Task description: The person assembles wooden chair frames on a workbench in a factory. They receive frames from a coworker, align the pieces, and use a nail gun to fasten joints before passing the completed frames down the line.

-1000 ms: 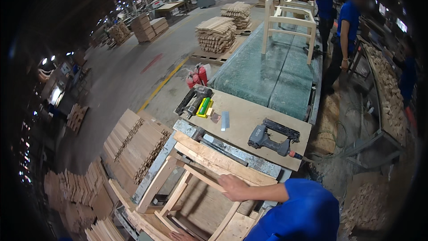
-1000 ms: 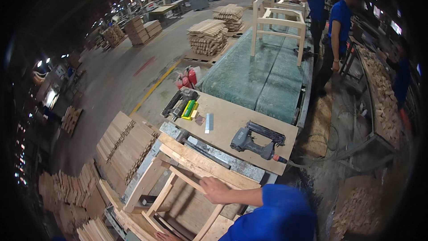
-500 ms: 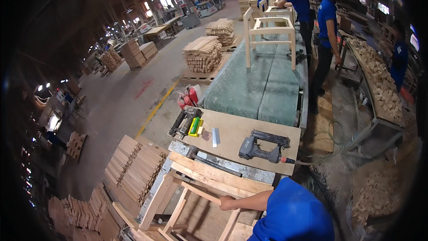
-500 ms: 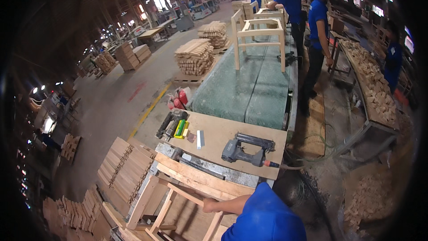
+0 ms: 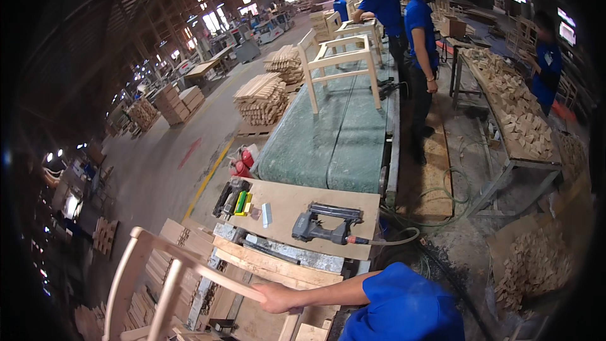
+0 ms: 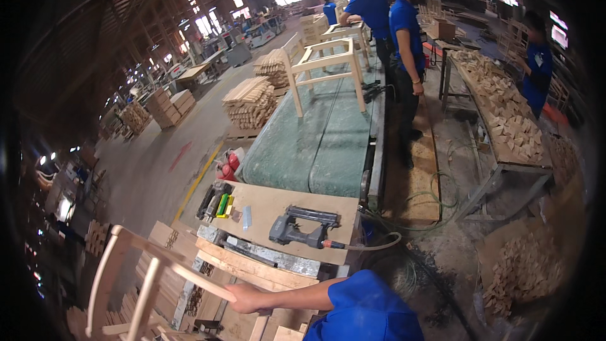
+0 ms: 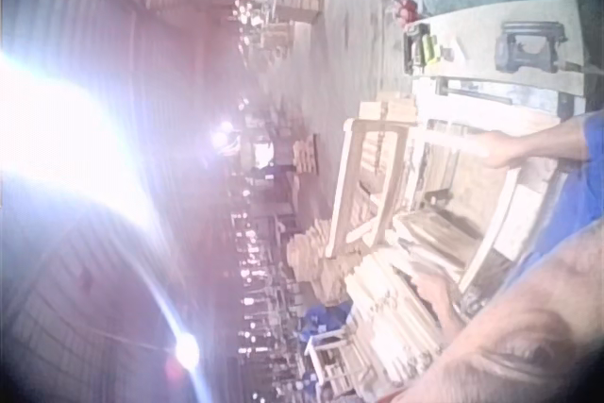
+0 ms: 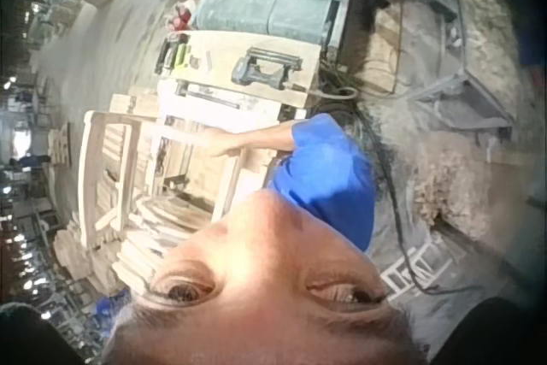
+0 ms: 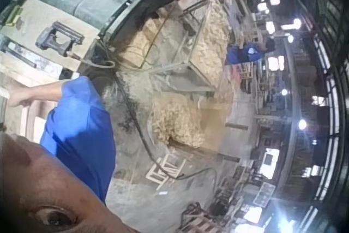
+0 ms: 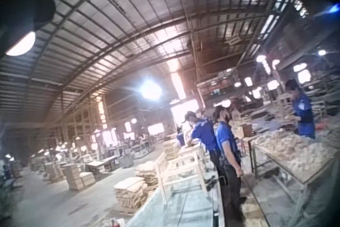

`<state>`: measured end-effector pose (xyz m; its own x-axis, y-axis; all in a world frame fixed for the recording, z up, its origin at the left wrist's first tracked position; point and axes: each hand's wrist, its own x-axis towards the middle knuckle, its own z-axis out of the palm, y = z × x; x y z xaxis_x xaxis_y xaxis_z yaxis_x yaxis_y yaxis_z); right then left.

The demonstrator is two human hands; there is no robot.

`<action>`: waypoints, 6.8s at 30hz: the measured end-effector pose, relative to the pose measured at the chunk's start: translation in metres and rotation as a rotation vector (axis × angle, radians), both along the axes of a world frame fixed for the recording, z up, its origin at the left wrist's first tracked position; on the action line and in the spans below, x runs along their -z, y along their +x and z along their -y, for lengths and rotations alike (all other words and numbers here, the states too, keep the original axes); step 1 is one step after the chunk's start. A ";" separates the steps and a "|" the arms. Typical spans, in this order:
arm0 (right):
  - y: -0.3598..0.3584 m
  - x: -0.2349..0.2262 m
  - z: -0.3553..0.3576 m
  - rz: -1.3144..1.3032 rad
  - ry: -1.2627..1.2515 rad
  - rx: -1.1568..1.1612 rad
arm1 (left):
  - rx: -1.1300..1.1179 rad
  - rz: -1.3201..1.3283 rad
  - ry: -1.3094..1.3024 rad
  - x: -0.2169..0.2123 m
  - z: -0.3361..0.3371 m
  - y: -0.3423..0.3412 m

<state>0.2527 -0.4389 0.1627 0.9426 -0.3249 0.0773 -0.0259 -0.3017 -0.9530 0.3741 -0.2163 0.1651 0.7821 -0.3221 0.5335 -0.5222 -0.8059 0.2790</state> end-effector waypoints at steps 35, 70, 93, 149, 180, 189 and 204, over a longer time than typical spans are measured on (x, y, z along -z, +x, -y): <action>-0.215 -0.146 0.098 0.994 0.015 0.764 | 1.297 -1.676 -1.648 -0.107 0.262 -0.130; -0.160 0.006 0.776 0.399 0.781 1.117 | 0.787 -1.638 -0.567 0.024 0.545 -0.017; -0.060 0.122 0.278 -0.023 0.020 0.149 | -0.514 -1.093 -0.547 0.106 0.013 -0.312; -0.143 0.057 -0.282 -0.705 0.009 -1.413 | -1.089 0.588 -1.294 -0.039 -0.573 -0.575; -0.185 -0.270 -0.460 -0.140 1.348 -1.196 | -0.629 0.241 -0.461 -0.026 -0.388 -0.504; -0.139 -0.264 -0.226 0.345 1.184 -1.282 | -0.284 0.198 -0.937 -0.246 -0.496 -0.478; -0.057 -0.160 0.028 0.160 0.827 -0.562 | -0.047 -0.418 -0.995 -0.173 -0.221 -0.206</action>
